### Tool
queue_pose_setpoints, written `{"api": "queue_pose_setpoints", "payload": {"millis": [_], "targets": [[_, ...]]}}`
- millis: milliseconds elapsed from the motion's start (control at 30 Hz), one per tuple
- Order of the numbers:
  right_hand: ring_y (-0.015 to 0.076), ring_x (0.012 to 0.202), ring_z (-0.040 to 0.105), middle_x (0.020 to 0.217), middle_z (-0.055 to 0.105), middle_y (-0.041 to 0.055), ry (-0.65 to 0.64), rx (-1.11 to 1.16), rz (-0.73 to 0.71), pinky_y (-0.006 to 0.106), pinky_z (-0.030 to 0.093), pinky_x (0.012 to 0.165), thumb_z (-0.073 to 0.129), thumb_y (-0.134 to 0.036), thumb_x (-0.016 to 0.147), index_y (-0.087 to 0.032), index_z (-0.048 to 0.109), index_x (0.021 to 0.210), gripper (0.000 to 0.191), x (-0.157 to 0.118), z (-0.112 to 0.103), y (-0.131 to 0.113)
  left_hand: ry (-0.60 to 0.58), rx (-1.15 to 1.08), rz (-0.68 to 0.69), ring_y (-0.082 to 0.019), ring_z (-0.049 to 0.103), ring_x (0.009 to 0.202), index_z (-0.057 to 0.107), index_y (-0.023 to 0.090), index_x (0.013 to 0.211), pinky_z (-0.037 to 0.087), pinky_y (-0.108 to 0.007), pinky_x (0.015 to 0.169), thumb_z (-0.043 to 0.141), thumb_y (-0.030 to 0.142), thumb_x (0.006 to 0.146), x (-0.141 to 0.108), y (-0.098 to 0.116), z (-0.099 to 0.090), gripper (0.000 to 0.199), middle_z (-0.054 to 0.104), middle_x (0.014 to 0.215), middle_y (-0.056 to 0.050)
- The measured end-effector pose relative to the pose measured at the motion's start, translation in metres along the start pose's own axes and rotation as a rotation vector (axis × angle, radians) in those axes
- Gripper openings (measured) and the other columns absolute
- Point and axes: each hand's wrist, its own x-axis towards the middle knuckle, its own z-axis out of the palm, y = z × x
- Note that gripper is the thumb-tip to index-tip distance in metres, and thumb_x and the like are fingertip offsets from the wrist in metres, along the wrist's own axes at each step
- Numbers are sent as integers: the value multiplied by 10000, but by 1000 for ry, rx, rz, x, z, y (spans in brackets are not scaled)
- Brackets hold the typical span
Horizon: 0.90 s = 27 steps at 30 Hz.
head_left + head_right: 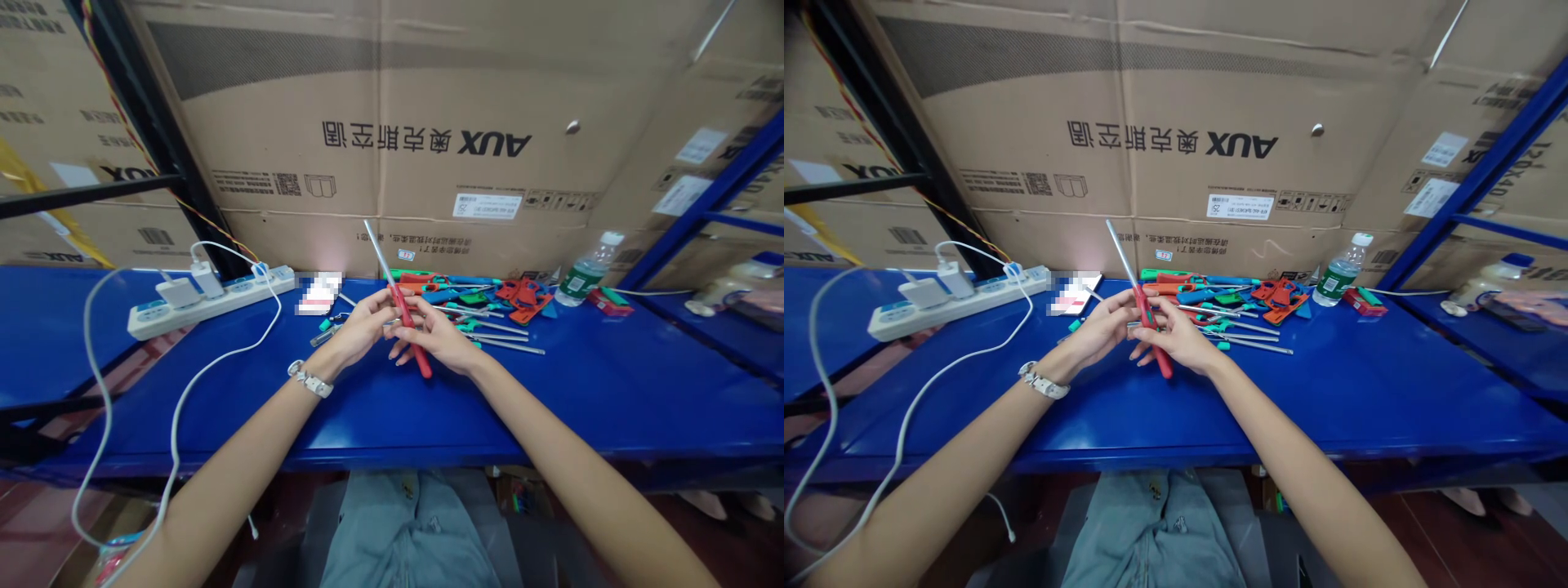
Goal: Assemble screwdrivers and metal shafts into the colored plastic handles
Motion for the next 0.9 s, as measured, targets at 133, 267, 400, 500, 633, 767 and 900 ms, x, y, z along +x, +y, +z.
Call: {"api": "queue_pose_setpoints", "payload": {"millis": [133, 267, 400, 500, 633, 767, 900], "targets": [[165, 679, 750, 982, 706, 21, 24, -22, 6, 300, 657, 606, 771, -267, 842, -270, 421, 1378, 641, 1, 1, 1, 33, 4, -12, -126, 624, 673, 674, 170, 1101, 454, -224, 521, 719, 181, 783, 0, -2, 2, 321, 687, 900, -55], [173, 671, 747, 956, 718, 26, 30, -8, 37, 310, 656, 586, 769, -278, 846, -256, 445, 1363, 611, 2, 2, 1, 69, -8, -36, -127, 617, 655, 681, 160, 1055, 455, -230, 533, 719, 212, 800, 1, -3, 3, 263, 691, 860, -60], [195, 677, 750, 885, 722, 37, 37, 27, 101, 347, 663, 594, 683, -339, 928, -230, 476, 1358, 490, 1, 3, -3, 98, -6, -46, -103, 582, 618, 695, 131, 959, 485, -224, 572, 692, 176, 765, 3, -2, 0, 198, 677, 780, -38], [191, 622, 734, 810, 704, 26, 77, 41, 129, 348, 655, 553, 572, -353, 997, -228, 499, 1340, 372, 2, 6, -4, 116, -2, -60, -98, 562, 604, 694, 131, 913, 476, -204, 553, 687, 184, 776, 5, -6, -3, 146, 625, 708, -11], [176, 545, 700, 751, 675, 4, 163, 64, 179, 316, 623, 463, 490, -242, 1015, -221, 509, 1270, 256, 9, 10, 0, 182, 27, -93, -109, 564, 590, 667, 138, 913, 472, -210, 529, 708, 261, 828, 11, -15, -3, 155, 612, 710, -10], [175, 537, 700, 723, 666, -17, 237, 70, 191, 320, 628, 477, 521, -176, 978, -230, 488, 1239, 269, 16, 9, 5, 301, 127, -52, -110, 564, 597, 643, 144, 915, 445, -201, 508, 695, 270, 849, 18, -18, -1, 151, 647, 776, -23], [174, 544, 699, 749, 693, 1, 227, 22, 195, 310, 621, 473, 621, -210, 931, -212, 513, 1187, 278, 12, 3, 3, 366, 179, 27, -138, 616, 699, 636, 163, 938, 488, -220, 569, 659, 235, 856, 20, -12, -4, 111, 682, 876, -38]]}}
